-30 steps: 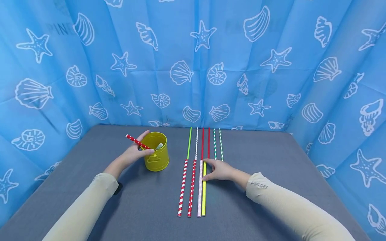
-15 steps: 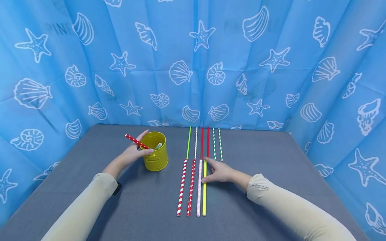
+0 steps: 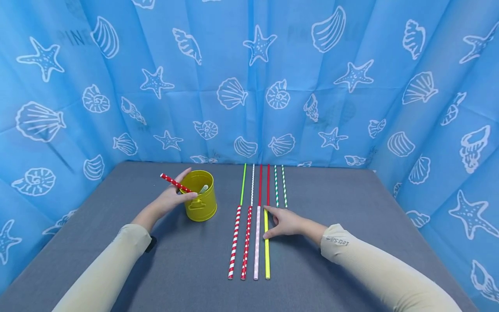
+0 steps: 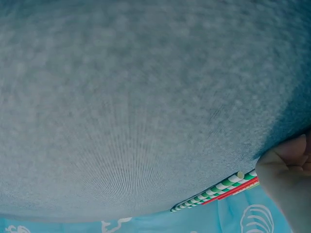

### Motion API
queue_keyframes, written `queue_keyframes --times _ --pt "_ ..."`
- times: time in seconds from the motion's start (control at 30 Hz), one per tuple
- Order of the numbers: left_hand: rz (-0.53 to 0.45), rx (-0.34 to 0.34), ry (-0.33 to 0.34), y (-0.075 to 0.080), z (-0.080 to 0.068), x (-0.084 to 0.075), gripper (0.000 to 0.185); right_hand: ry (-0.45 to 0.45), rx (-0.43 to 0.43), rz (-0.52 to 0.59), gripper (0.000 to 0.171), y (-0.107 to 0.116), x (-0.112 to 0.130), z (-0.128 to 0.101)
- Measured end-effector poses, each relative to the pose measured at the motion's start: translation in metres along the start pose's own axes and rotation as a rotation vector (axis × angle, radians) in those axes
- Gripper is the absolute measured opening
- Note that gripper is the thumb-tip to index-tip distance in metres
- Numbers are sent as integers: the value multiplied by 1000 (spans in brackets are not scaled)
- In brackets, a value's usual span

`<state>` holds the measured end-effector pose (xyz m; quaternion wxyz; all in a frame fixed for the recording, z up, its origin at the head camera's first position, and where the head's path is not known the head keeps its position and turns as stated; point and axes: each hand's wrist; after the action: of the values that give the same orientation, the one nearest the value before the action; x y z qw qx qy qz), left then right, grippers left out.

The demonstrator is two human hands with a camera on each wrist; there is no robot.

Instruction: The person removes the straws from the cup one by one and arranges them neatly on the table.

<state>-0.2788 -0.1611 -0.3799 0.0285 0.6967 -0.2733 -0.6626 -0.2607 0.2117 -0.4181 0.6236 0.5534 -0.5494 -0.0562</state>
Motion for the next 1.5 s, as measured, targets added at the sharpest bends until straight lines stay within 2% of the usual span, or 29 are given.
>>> queue_keyframes --times 0.17,0.43,0.8,1.03,1.17,1.27,1.5 --pt "8 -11 -7 1 2 6 93 14 1 -13 93 0 0 1" --pt "-1 -6 -6 1 3 5 93 38 -4 12 92 0 0 -1" --pt "9 -7 -4 0 5 7 93 14 8 181 82 9 0 -3" --pt "11 -7 -6 -1 6 10 94 20 -103 307 71 29 14 3" --pt "7 -13 -12 -1 5 10 93 63 -187 334 63 40 31 13" --pt "3 -11 -13 -1 5 10 93 126 -217 334 59 41 46 20" --pt "-14 -8 -10 0 4 9 93 264 -176 404 59 39 75 40"
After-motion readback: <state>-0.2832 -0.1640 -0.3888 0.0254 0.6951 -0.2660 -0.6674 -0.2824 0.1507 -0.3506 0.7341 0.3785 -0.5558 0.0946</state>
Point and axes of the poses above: each hand's wrist, its own z-axis towards the middle knuckle, its own y-axis out of the back of the hand, x = y × z, and after that the axes turned 4 degrees about x, right-handed
